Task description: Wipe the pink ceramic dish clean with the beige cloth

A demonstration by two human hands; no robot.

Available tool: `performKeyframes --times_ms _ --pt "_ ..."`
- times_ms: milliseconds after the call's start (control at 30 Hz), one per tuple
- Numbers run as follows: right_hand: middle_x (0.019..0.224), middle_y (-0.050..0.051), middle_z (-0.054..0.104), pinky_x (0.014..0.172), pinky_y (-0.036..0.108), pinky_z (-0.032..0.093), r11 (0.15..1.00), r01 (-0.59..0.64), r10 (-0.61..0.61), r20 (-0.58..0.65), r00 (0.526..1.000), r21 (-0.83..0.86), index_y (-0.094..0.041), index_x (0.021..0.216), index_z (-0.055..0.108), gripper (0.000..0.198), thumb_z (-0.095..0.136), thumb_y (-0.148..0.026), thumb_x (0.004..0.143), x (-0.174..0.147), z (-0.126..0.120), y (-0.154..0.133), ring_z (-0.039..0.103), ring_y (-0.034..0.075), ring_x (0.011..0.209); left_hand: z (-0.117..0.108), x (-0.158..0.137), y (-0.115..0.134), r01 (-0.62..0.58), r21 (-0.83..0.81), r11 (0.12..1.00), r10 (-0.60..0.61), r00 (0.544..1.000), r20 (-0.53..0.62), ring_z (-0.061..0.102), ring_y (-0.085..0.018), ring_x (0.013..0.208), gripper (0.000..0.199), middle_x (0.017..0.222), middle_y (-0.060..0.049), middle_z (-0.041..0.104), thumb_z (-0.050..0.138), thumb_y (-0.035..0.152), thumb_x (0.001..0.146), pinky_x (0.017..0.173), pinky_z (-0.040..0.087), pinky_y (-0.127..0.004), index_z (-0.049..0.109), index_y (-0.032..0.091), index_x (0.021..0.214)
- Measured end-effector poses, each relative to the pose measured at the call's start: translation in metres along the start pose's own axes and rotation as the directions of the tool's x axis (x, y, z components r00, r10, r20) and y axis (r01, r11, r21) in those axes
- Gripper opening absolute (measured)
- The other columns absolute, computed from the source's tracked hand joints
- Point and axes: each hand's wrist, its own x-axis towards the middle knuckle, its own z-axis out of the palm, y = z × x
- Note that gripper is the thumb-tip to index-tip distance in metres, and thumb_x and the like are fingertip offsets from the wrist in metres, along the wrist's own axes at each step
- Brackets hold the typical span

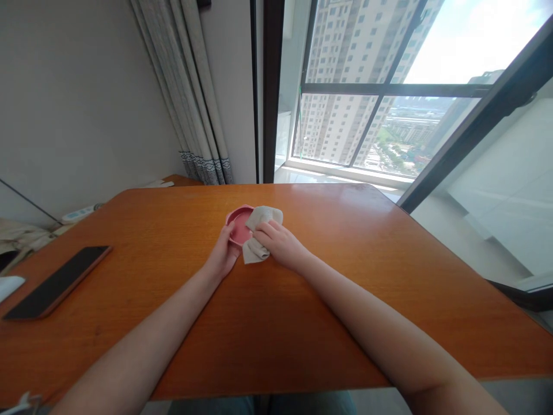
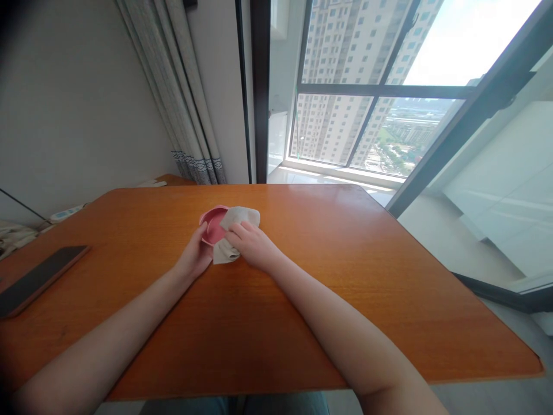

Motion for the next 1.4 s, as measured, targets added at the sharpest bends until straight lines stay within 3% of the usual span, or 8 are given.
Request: performKeyframes --times_ms 300,533,667,800,933,1167,1300,1400 --pt "0.13 0.013 0.045 0.088 0.032 0.043 0.993 -0.078 0.078 -0.005 0.997 0.093 -0.014 0.131 0.045 0.043 0.041 -0.013 0.089 0.005 0.02 -0.042 0.046 0.021 0.102 -0.002 0.0 0.002 0.146 0.0 0.989 -0.146 0.985 -0.088 0.066 -0.021 0.077 0.033 0.079 -0.009 0.07 0.057 0.04 0.078 0.068 0.054 -0.03 0.066 0.01 0.087" --pt "0.109 0.015 0.057 0.079 0.037 0.045 0.984 -0.173 0.176 -0.069 0.982 0.042 -0.008 0.117 0.055 0.033 0.037 -0.015 0.09 0.006 0.017 -0.032 0.047 0.023 0.087 0.003 -0.005 0.0 0.031 -0.046 0.998 -0.031 1.0 0.002 0.063 -0.013 0.062 0.02 0.073 -0.003 0.069 0.069 0.027 0.073 0.062 0.05 -0.023 0.062 0.012 0.085" --pt "0.092 0.011 0.058 0.073 0.036 0.043 0.987 -0.158 0.157 -0.101 0.982 0.004 -0.012 0.093 0.062 0.025 0.037 -0.014 0.09 0.005 0.011 -0.015 0.044 0.022 0.079 0.007 -0.008 0.002 -0.028 -0.085 0.996 0.036 0.995 0.098 0.065 -0.016 0.084 0.032 0.095 -0.005 0.07 0.065 0.034 0.078 0.074 0.051 -0.025 0.06 0.016 0.105" --pt "0.096 0.011 0.057 0.075 0.035 0.043 1.0 -0.012 0.014 -0.075 0.997 0.023 -0.013 0.096 0.06 0.023 0.038 -0.012 0.089 -0.002 0.005 0.006 0.042 0.021 0.082 0.008 -0.007 0.004 -0.013 -0.035 0.999 0.02 0.98 0.199 0.056 -0.023 0.113 0.04 0.122 -0.006 0.062 0.053 0.042 0.085 0.089 0.05 -0.032 0.057 0.021 0.119" --pt "0.096 0.011 0.057 0.076 0.035 0.043 1.0 -0.01 0.011 -0.028 1.0 0.026 -0.014 0.094 0.061 0.02 0.042 -0.015 0.088 -0.003 0.007 0.004 0.042 0.021 0.083 0.002 -0.001 0.0 0.018 0.008 1.0 -0.019 0.995 0.095 0.061 -0.022 0.104 0.034 0.11 -0.005 0.068 0.054 0.027 0.082 0.085 0.052 -0.031 0.061 0.019 0.114" --pt "0.12 0.014 0.051 0.083 0.038 0.042 0.984 -0.167 0.174 -0.103 0.979 0.065 -0.013 0.128 0.048 0.043 0.039 -0.012 0.086 0.005 0.017 -0.039 0.043 0.023 0.088 0.0 -0.002 0.0 0.106 -0.057 0.993 -0.107 0.994 -0.024 0.067 -0.018 0.082 0.032 0.093 -0.01 0.071 0.058 0.029 0.081 0.074 0.053 -0.027 0.062 0.009 0.106" --pt "0.105 0.013 0.055 0.081 0.038 0.042 0.968 -0.224 0.233 -0.079 0.969 0.115 -0.013 0.112 0.057 0.029 0.042 -0.014 0.088 0.002 0.019 -0.029 0.042 0.023 0.087 0.005 -0.004 0.001 0.076 -0.061 0.995 -0.076 0.997 0.005 0.067 -0.019 0.078 0.036 0.09 -0.009 0.071 0.062 0.03 0.079 0.073 0.053 -0.029 0.06 0.011 0.108" --pt "0.099 0.011 0.055 0.081 0.037 0.042 0.978 -0.171 0.182 -0.092 0.979 0.123 -0.014 0.1 0.06 0.02 0.044 -0.015 0.088 -0.001 0.016 -0.009 0.042 0.022 0.087 0.009 -0.006 0.001 0.025 -0.076 0.997 -0.02 0.998 0.066 0.065 -0.022 0.091 0.043 0.105 -0.01 0.068 0.06 0.038 0.081 0.078 0.053 -0.033 0.058 0.014 0.116"
